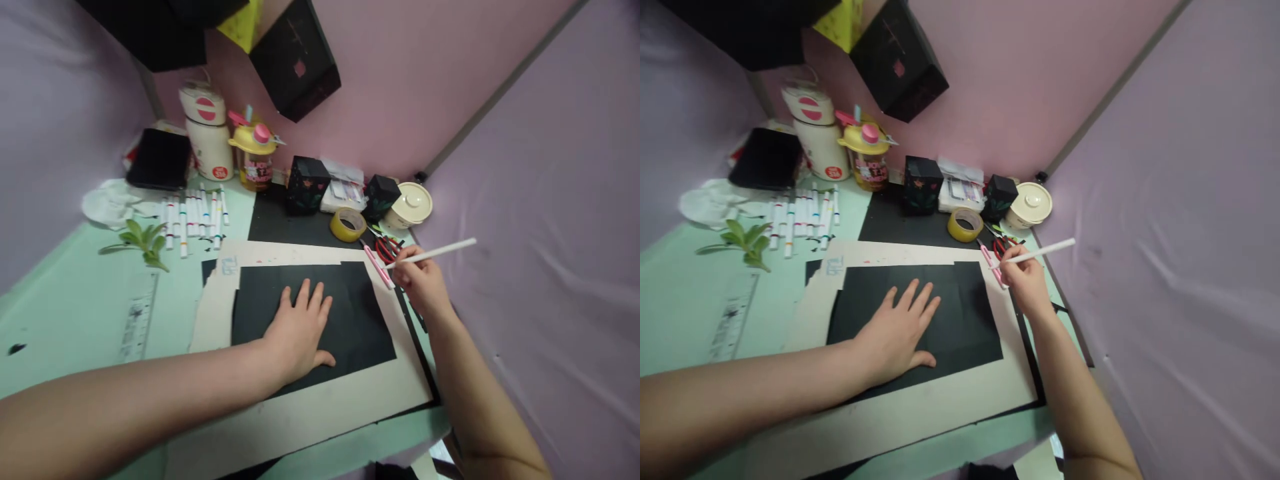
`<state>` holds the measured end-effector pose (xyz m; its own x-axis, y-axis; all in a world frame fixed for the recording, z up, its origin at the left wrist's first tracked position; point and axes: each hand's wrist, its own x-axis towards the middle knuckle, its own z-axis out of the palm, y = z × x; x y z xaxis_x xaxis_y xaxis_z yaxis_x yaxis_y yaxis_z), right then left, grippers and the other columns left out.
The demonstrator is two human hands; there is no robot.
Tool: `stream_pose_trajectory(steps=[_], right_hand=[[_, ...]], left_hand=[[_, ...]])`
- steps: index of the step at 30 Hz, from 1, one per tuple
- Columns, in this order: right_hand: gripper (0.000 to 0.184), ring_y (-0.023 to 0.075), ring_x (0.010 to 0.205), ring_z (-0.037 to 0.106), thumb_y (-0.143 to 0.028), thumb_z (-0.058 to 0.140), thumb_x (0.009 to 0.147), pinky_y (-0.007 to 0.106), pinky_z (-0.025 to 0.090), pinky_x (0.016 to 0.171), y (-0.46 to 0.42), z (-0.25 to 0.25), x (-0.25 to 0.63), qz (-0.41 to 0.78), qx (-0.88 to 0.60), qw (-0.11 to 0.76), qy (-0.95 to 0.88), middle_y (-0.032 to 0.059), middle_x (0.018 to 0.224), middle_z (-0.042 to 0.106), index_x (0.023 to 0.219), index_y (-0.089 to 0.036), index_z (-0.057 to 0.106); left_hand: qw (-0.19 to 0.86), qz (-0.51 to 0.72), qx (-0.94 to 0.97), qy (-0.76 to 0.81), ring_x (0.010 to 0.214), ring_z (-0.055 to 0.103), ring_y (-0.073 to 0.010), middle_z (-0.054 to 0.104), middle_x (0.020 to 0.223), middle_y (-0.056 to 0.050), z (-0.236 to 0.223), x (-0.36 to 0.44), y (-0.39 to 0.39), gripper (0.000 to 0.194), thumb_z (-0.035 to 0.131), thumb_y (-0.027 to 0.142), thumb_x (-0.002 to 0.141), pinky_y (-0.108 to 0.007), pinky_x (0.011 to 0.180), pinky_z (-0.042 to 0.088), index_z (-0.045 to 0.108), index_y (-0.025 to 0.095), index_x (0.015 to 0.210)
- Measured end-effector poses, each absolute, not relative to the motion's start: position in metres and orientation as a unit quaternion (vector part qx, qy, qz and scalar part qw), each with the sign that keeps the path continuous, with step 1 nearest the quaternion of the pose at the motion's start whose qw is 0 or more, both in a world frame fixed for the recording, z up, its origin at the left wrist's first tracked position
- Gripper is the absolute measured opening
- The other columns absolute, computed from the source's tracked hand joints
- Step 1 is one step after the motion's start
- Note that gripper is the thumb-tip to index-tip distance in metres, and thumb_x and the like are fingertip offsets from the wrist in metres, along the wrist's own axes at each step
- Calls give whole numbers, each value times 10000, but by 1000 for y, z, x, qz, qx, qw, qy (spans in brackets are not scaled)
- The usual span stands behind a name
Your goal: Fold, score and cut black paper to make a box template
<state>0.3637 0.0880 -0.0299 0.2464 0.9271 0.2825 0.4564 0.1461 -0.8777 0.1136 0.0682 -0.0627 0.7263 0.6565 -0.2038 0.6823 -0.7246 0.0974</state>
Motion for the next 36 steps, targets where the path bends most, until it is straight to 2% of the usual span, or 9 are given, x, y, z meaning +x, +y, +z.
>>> stream_pose_trajectory(steps=[2,4,10,15,17,20,23,36], right_hand=[[93,83,421,331,-199,565,738,232,276,441,79,-46,367,333,-590,523,-516,-92,493,371,713,-237,484],[111,85,439,337,-218,606,748,231,269,458,75,-58,364,377,-579,538,-482,-95,505,382,737,-234,496],[121,109,549,420,-267,638,799,251,325,525,67,-69,350,276,-610,537,-513,-56,621,471,752,-219,537],[79,121,582,439,-259,616,828,262,344,554,63,-74,354,258,-617,542,-509,-42,663,497,781,-221,565],[64,121,587,443,-268,616,844,264,343,560,64,-76,355,268,-615,547,-501,-37,673,511,811,-222,587],[77,123,593,447,-301,625,861,266,343,567,66,-78,354,279,-616,548,-493,-33,674,521,846,-226,618],[101,129,594,452,-331,638,860,269,348,567,66,-78,353,289,-617,546,-488,-31,677,532,879,-232,635],[115,118,574,443,-319,622,864,260,335,550,68,-83,355,297,-619,549,-477,-37,669,525,940,-232,632]], left_hand=[[78,-94,921,370,1448,176,-482,192,1590,-218,-60,112,73,1027,605,746,751,-687,1072,290,325,130,1523],[69,-110,919,373,1447,189,-476,197,1592,-212,-56,110,78,1002,619,728,756,-675,1063,312,339,144,1520],[58,-138,920,363,1421,255,-483,267,1572,-222,-45,103,89,1000,675,708,721,-646,1074,317,400,133,1492],[53,-135,934,327,1442,242,-437,314,1556,-218,-36,102,94,917,703,684,712,-602,1122,287,523,112,1406],[61,-148,931,329,1423,297,-423,353,1538,-219,-33,102,93,890,718,639,731,-566,1109,327,495,138,1432],[71,-167,925,334,1401,343,-425,359,1541,-198,-30,103,91,847,723,587,764,-546,1027,413,388,314,1492],[75,-172,925,329,1408,318,-445,334,1559,-177,-30,103,90,777,703,593,778,-552,986,432,371,447,1465],[104,-185,916,341,1415,279,-481,298,1573,-192,-26,104,90,800,725,582,758,-576,1020,405,391,413,1464]])
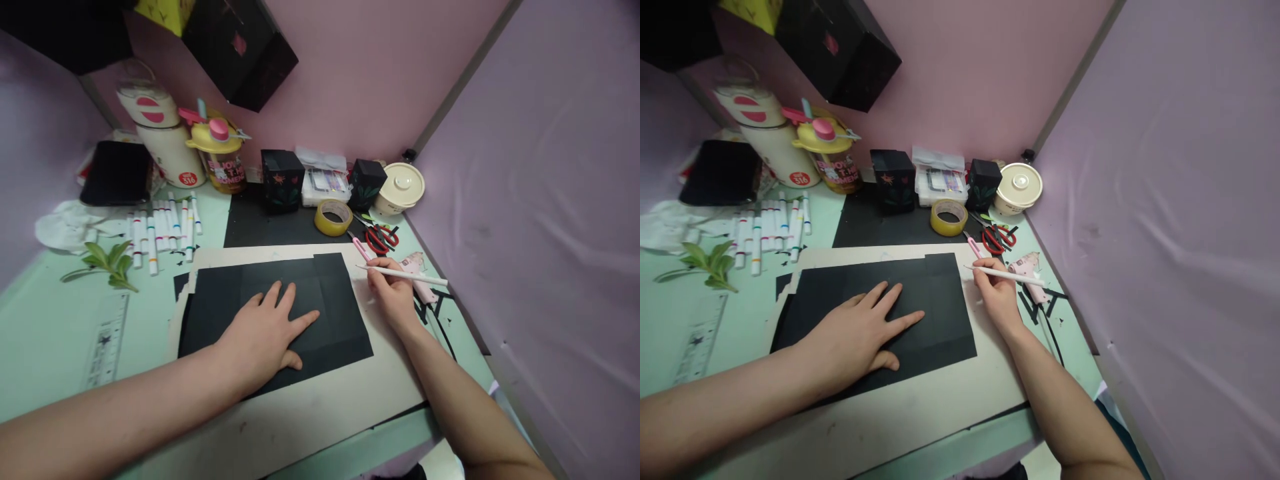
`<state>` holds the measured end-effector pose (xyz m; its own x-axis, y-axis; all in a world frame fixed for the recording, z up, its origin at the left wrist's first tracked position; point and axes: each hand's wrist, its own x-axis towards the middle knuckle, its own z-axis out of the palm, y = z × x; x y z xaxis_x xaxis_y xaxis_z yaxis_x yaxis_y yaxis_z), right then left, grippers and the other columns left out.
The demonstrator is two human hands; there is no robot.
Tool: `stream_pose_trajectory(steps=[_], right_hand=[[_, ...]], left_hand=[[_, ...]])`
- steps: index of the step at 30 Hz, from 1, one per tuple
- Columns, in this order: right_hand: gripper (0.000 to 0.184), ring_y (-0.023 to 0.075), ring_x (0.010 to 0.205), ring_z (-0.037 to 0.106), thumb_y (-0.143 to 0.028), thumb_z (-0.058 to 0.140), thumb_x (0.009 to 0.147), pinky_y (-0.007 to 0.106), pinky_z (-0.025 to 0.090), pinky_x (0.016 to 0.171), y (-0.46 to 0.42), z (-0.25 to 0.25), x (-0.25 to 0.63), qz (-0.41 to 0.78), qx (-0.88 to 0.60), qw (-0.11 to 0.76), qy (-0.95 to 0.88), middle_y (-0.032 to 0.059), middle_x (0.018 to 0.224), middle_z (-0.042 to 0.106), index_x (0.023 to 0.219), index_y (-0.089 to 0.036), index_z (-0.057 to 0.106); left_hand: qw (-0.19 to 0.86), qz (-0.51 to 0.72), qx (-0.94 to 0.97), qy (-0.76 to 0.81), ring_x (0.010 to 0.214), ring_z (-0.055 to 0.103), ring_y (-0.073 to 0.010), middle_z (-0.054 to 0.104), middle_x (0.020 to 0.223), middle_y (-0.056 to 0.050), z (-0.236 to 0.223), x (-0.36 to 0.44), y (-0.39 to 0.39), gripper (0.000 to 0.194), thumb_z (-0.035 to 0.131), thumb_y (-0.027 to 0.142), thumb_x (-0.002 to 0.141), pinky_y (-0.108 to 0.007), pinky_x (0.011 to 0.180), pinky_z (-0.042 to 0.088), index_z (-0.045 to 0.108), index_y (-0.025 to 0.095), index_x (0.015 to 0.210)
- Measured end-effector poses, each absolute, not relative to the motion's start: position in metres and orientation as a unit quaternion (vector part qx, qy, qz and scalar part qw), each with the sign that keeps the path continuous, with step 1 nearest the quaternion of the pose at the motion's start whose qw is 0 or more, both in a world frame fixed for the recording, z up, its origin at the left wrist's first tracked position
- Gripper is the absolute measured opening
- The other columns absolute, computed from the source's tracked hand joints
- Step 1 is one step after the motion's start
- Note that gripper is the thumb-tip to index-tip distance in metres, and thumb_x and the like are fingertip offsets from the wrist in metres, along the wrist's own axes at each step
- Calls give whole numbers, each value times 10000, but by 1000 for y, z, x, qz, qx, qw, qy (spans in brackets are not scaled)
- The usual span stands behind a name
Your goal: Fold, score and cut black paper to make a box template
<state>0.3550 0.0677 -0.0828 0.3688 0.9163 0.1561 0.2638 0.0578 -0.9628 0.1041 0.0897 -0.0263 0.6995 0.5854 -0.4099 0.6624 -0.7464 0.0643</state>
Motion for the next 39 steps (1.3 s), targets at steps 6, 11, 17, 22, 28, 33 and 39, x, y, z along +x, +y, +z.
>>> stream_pose_trajectory(steps=[6,11,17,22,28,33,39], right_hand=[[151,112,550,435,-369,620,879,252,329,528,66,-82,352,302,-619,539,-485,-44,622,507,909,-221,629],[158,121,575,465,-373,617,884,256,356,551,63,-81,352,280,-628,519,-509,-37,636,523,910,-219,636],[185,130,590,475,-398,626,876,260,369,565,62,-84,355,254,-637,502,-527,-30,642,532,907,-218,652],[232,135,569,451,-437,629,861,264,351,540,64,-86,354,260,-639,496,-527,-27,632,522,906,-210,649],[248,142,558,455,-455,634,849,268,354,521,65,-85,352,262,-639,496,-526,-23,629,519,892,-212,649],[229,149,567,463,-445,632,850,277,360,536,66,-85,352,250,-640,497,-530,-21,640,530,868,-217,648],[221,134,562,454,-396,633,851,275,359,556,66,-81,349,241,-626,508,-540,-25,625,529,740,-205,618]], left_hand=[[101,-203,913,340,1421,275,-468,287,1573,-199,-23,105,90,781,652,635,794,-573,1036,394,384,377,1480],[80,-145,925,343,1379,383,-424,397,1498,-258,-26,104,90,884,642,654,793,-537,1048,408,413,147,1481],[96,-24,942,321,1233,545,-369,590,1315,-208,-9,96,97,685,613,623,838,-478,967,484,569,102,1281],[131,33,937,321,1118,623,-302,656,1200,-132,7,88,106,487,629,500,886,-417,915,510,588,142,1213],[122,36,929,348,1066,642,-289,677,1132,-101,9,80,117,402,605,452,913,-397,871,509,601,152,1180],[107,7,932,346,997,646,-267,677,1084,-104,2,82,114,368,579,455,927,-364,824,506,618,153,1133],[94,-17,960,263,1110,569,-292,566,1342,-149,-21,96,98,460,656,444,877,-368,877,487,622,123,1204]])
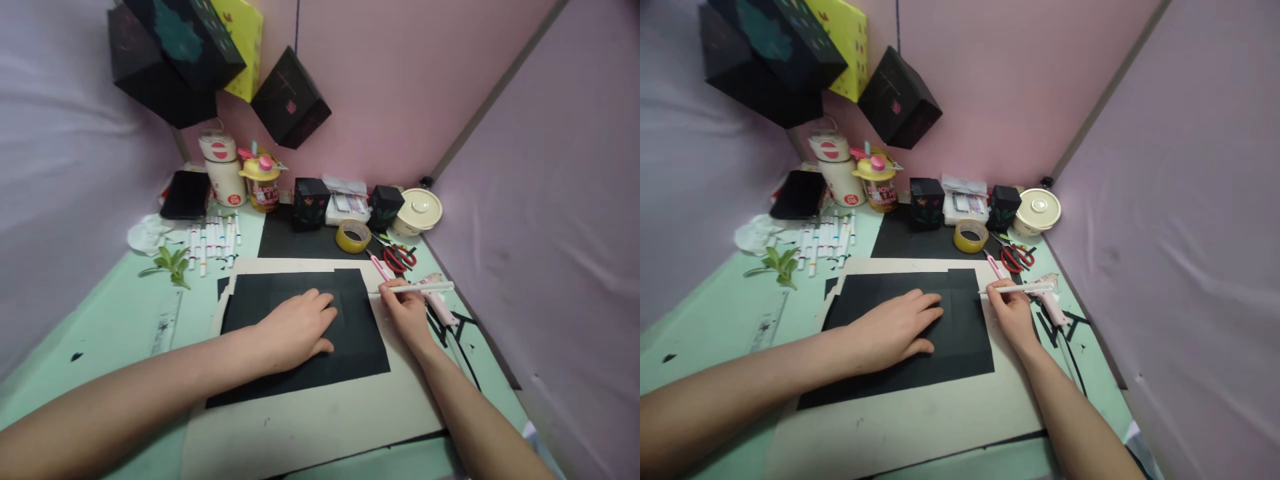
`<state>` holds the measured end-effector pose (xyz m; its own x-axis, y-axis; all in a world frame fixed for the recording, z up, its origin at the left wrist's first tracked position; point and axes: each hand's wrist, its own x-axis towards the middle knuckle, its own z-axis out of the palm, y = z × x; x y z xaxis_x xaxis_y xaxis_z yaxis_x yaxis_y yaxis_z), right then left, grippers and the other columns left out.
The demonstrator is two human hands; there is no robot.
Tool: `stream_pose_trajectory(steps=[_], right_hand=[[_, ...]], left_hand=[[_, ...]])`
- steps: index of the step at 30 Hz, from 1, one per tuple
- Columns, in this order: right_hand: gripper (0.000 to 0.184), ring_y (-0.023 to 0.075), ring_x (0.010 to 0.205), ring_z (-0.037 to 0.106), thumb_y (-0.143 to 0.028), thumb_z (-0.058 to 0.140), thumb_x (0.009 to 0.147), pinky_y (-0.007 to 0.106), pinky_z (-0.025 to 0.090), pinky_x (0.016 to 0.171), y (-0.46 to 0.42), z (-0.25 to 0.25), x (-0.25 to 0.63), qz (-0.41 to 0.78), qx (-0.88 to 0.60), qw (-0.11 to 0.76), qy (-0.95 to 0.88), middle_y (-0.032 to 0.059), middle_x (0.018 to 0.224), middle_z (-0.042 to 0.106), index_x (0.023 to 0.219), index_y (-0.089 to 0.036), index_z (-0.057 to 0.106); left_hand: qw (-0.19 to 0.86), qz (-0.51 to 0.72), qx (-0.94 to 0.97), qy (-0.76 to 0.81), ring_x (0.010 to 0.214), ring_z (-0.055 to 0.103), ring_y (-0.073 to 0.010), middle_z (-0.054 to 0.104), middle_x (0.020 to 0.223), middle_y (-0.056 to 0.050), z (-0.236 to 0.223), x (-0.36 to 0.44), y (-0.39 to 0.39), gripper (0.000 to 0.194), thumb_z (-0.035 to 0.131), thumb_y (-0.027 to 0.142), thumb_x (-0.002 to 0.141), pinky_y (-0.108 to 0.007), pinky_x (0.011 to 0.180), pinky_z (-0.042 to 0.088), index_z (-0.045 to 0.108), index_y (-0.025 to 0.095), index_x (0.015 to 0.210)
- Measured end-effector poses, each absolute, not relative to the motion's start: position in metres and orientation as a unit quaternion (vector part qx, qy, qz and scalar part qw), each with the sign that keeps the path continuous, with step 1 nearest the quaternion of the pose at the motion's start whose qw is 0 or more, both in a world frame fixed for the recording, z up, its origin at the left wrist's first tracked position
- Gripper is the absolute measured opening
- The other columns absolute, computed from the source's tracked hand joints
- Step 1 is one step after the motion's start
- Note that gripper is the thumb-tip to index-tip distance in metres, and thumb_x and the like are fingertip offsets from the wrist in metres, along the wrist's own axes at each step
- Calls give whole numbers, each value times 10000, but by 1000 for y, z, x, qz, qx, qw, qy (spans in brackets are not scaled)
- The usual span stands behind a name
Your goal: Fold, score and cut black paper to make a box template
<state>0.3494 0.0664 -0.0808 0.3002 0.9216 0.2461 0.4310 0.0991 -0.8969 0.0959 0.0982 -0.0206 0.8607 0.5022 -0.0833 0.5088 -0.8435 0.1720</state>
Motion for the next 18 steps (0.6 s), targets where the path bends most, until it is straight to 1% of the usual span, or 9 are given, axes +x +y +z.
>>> stream_pose_trajectory(steps=[3,6,10,13,15,18], right_hand=[[195,127,570,465,-370,627,858,268,365,559,67,-80,348,248,-622,513,-537,-26,645,540,753,-205,618],[151,123,568,467,-361,630,858,259,363,547,69,-81,349,257,-617,529,-523,-34,645,535,855,-210,638],[171,111,530,442,-377,644,847,251,342,512,72,-84,351,293,-604,556,-490,-41,612,521,861,-206,637],[175,104,519,435,-368,663,827,245,334,501,73,-84,353,327,-593,575,-459,-46,619,526,898,-210,635],[180,102,522,443,-345,677,812,242,339,504,73,-84,353,338,-595,577,-446,-46,626,540,923,-210,636],[167,106,528,461,-340,677,813,244,356,512,72,-83,352,334,-602,570,-448,-41,621,557,904,-207,638]], left_hand=[[91,-44,971,218,1126,573,-287,433,1502,-139,-33,101,94,605,652,485,871,-354,860,489,536,134,1351],[91,-66,976,188,1088,601,-282,378,1548,-120,-42,105,94,695,636,541,863,-353,817,494,469,174,1429],[95,-89,974,187,1118,593,-301,360,1558,-125,-46,107,96,710,617,564,866,-368,841,489,443,216,1460],[112,-102,969,197,1164,578,-333,286,1585,-159,-44,107,97,715,611,562,870,-406,887,483,420,239,1478],[122,-105,966,202,1185,569,-351,243,1594,-183,-43,107,98,718,613,562,868,-429,910,477,411,252,1484],[131,-105,964,206,1191,568,-356,233,1596,-188,-43,107,98,714,623,550,867,-439,922,472,410,262,1484]])
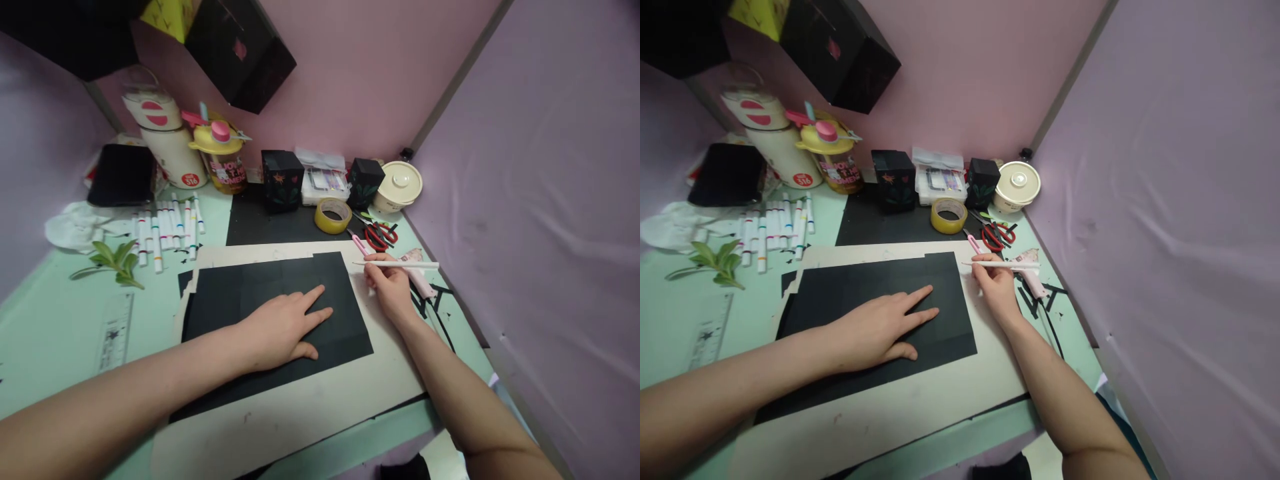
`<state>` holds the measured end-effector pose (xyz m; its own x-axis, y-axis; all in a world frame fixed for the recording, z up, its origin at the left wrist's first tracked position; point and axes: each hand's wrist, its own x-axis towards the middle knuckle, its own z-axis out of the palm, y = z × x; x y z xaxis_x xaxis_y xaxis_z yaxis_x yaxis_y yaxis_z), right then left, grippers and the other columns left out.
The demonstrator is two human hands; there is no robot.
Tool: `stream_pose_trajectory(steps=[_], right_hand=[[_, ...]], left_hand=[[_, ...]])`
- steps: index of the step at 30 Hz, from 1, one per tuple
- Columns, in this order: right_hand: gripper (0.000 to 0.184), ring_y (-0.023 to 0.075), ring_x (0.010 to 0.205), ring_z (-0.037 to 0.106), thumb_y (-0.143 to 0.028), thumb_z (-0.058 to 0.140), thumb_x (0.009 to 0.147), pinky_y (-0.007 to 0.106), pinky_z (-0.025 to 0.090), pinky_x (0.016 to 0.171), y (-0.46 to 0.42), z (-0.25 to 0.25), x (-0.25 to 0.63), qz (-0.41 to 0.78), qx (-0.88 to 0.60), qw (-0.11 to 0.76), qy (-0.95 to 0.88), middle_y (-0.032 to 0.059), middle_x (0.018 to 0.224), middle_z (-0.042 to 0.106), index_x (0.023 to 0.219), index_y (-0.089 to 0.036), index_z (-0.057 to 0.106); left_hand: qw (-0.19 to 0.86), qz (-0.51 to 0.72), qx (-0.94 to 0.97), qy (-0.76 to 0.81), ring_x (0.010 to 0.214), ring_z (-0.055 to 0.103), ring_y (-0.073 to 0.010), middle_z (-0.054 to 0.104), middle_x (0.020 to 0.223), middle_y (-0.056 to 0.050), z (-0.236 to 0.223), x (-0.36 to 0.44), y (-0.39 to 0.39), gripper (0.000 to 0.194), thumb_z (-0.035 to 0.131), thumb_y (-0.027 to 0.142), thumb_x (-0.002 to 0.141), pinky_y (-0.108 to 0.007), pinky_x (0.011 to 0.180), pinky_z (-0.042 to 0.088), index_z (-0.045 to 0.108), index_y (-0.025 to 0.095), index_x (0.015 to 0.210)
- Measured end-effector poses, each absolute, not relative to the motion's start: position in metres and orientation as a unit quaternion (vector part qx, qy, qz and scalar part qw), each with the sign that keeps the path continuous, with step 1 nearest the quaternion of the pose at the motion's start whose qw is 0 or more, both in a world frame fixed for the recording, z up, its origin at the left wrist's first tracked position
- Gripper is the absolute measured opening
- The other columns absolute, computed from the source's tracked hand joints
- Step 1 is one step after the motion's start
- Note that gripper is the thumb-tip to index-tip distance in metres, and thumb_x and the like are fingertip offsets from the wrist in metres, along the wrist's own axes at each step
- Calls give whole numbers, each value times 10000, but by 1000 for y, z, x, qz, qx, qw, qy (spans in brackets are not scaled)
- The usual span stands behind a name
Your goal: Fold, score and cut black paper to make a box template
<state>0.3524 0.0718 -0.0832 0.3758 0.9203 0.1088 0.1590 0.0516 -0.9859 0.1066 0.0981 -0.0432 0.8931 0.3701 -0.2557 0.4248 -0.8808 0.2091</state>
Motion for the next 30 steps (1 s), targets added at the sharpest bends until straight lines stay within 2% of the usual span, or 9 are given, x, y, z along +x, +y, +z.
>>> stream_pose_trajectory(steps=[5,11,22,25,30], right_hand=[[193,106,506,454,-389,670,833,250,359,500,71,-84,351,325,-603,552,-476,-40,591,548,811,-204,617],[174,108,515,445,-353,665,834,255,354,514,71,-85,350,304,-614,538,-491,-43,593,530,760,-210,599],[147,119,560,471,-345,647,818,251,369,531,72,-86,354,293,-618,557,-470,-31,676,560,898,-226,615],[127,115,528,456,-345,635,829,252,362,516,71,-87,354,301,-621,551,-469,-37,629,548,823,-225,594],[203,110,485,420,-347,603,848,253,332,486,70,-89,357,284,-621,573,-453,-52,551,490,702,-231,523]], left_hand=[[142,-98,963,210,1213,555,-354,237,1597,-180,-45,107,98,719,638,544,859,-430,930,470,411,269,1483],[140,-112,961,210,1210,555,-360,232,1596,-189,-42,108,98,721,625,550,867,-441,933,470,403,259,1488],[134,-90,964,213,1180,569,-345,245,1599,-160,-50,106,99,720,635,562,853,-419,912,465,411,291,1482],[132,-89,963,218,1174,571,-337,253,1600,-148,-51,106,99,717,642,559,849,-407,908,465,417,298,1478],[130,-99,963,216,1179,565,-336,237,1606,-143,-52,107,99,707,630,557,859,-406,908,463,413,300,1480]])
